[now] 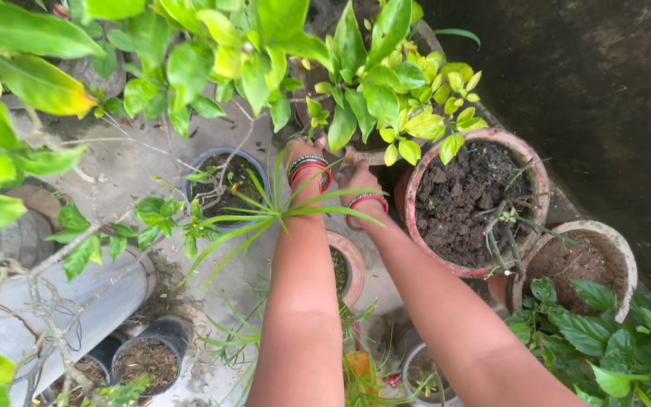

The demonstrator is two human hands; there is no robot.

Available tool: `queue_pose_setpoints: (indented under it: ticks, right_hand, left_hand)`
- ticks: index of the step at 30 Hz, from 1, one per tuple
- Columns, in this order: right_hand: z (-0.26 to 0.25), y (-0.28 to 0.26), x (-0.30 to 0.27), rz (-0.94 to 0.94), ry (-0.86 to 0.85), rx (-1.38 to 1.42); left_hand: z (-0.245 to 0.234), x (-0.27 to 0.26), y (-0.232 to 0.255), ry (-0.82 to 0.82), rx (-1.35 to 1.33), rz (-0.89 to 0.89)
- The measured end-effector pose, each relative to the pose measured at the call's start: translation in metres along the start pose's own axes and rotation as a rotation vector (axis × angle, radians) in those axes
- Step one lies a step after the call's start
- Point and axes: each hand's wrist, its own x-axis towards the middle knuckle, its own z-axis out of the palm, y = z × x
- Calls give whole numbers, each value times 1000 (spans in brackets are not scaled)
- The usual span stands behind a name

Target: The person trims leaves and stems from potted plants using a tool, then uses the tool and their hands to loosen soil in the pots and place the trimmings into a bucket.

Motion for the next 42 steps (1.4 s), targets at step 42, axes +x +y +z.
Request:
queue_pose_setpoints:
  ticks: [42]
  right_hand:
    - [-188,-20,312,-812,-11,-1171]
  left_hand:
    - [43,41,-63,-182,37,189]
